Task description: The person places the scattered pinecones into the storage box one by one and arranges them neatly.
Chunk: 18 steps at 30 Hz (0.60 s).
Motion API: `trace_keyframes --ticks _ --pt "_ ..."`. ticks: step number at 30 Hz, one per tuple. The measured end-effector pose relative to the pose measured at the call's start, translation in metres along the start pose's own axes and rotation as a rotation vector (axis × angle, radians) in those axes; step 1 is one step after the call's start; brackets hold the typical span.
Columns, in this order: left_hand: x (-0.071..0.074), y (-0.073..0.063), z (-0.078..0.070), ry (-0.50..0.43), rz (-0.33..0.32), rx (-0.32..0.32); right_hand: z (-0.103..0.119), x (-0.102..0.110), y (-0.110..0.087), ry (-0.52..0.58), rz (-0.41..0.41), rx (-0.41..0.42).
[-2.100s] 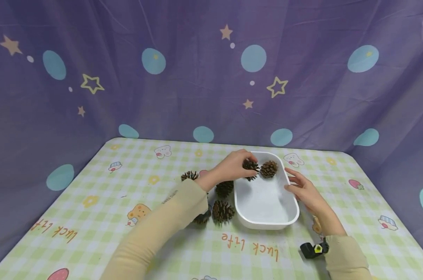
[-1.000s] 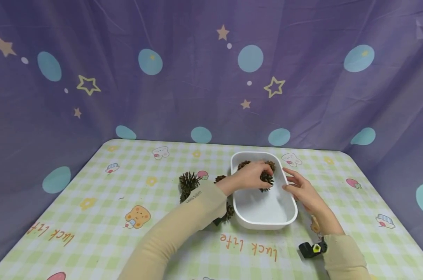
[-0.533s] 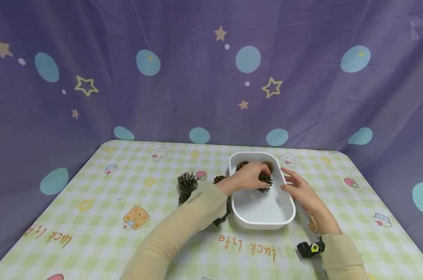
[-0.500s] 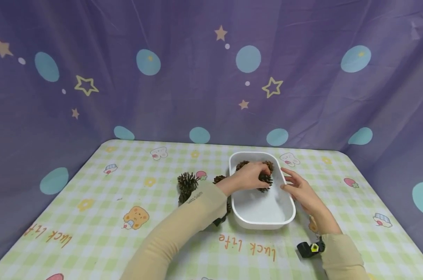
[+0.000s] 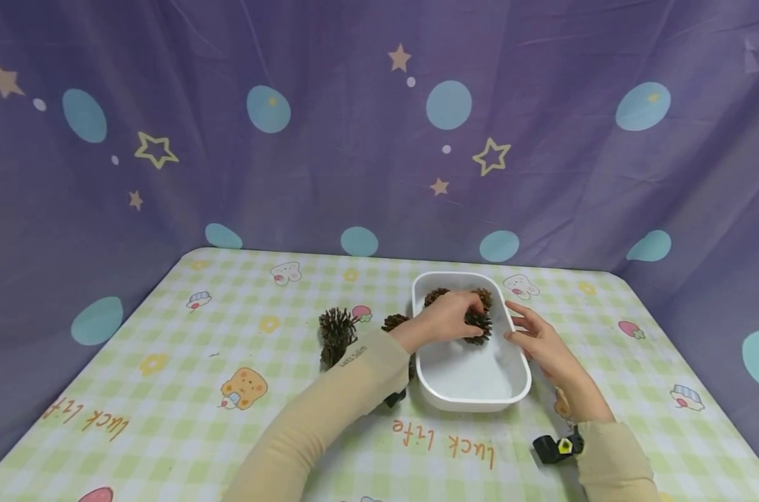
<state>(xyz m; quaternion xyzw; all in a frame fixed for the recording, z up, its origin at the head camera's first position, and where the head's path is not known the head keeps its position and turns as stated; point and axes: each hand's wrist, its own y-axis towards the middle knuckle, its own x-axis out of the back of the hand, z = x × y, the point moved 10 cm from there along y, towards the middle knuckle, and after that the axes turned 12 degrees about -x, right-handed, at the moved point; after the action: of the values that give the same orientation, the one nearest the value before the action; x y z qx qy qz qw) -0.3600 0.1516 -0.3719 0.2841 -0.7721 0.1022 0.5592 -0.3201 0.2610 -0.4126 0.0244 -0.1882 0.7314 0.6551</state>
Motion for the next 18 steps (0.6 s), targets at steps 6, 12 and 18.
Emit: trace_keyframes --ticks 6,12,18 --pt "-0.0035 0.0027 -0.0002 0.022 -0.01 -0.004 -0.0012 0.0001 -0.0004 0.001 0.005 -0.004" --pt "-0.0075 0.0053 -0.0013 0.023 -0.006 0.023 -0.0013 0.0004 -0.0003 -0.001 0.004 -0.003" --pt "-0.0098 0.0056 -0.0033 0.026 0.002 0.038 -0.0003 -0.0004 0.0 0.001 0.007 0.0"
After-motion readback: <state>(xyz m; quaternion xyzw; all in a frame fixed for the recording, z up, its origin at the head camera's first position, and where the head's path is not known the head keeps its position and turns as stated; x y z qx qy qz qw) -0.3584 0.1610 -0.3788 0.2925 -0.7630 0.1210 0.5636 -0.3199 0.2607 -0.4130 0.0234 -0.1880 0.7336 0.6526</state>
